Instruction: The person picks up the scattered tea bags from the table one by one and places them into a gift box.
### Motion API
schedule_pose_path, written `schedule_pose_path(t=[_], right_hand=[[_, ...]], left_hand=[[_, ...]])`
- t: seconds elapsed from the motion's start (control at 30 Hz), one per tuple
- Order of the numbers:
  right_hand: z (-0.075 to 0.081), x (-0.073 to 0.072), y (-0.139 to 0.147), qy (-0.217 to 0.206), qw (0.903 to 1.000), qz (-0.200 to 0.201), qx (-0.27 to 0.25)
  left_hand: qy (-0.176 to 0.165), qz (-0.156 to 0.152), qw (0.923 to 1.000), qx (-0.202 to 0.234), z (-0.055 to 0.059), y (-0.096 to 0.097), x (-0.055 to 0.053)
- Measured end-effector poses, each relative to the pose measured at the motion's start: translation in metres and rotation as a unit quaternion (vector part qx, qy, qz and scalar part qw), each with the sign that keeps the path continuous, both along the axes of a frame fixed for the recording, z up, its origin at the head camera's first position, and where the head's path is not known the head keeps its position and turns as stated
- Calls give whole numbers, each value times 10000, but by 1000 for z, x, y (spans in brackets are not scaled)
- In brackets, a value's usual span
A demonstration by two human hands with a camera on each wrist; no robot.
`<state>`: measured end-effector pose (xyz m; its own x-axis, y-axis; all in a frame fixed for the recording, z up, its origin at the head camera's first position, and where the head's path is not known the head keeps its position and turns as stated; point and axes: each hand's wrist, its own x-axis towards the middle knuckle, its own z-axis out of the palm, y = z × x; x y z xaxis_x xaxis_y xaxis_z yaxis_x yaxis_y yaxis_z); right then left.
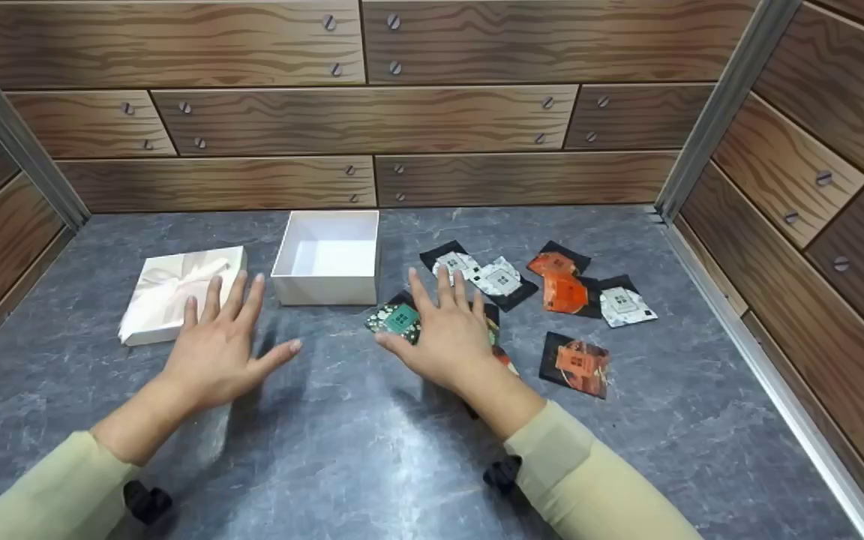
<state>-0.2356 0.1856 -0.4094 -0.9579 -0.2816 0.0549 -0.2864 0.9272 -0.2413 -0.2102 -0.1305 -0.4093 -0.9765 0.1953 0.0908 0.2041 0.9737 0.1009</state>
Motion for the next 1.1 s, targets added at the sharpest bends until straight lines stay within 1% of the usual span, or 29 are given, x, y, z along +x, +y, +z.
schedule_pose_path(t=[0.07, 0.17, 0.37, 0.53, 0.67, 0.77, 0.97, 1.1], right_hand=[[4, -6, -4, 46, 10000, 32, -28], [8, -14, -11, 107, 9999, 92, -72], [12, -27, -26, -24, 9997, 231, -48], [13, -36, -36, -40, 9993, 362, -34], [13, -41, -43, -3, 9988, 477, -71], [11, -45, -48, 1, 9984, 556, -119], [1, -55, -55, -200, 9977, 651, -71], [-3, -59, -57, -324, 9970, 701, -45]], left_hand=[[0, -12, 10000, -3, 4, 0, -8], [-7, -30, 10000, 23, 7, 1, -19], [-84, -58, 9999, -60, 8, 2, -37], [-193, -73, 9998, -72, 10, 5, -49], [-237, -82, 9996, -119, 11, 6, -55], [-271, -90, 9995, -122, 9, 6, -59], [-414, -83, 9990, -160, 3, 5, -64], [-518, -86, 9985, -153, 3, 6, -65]])
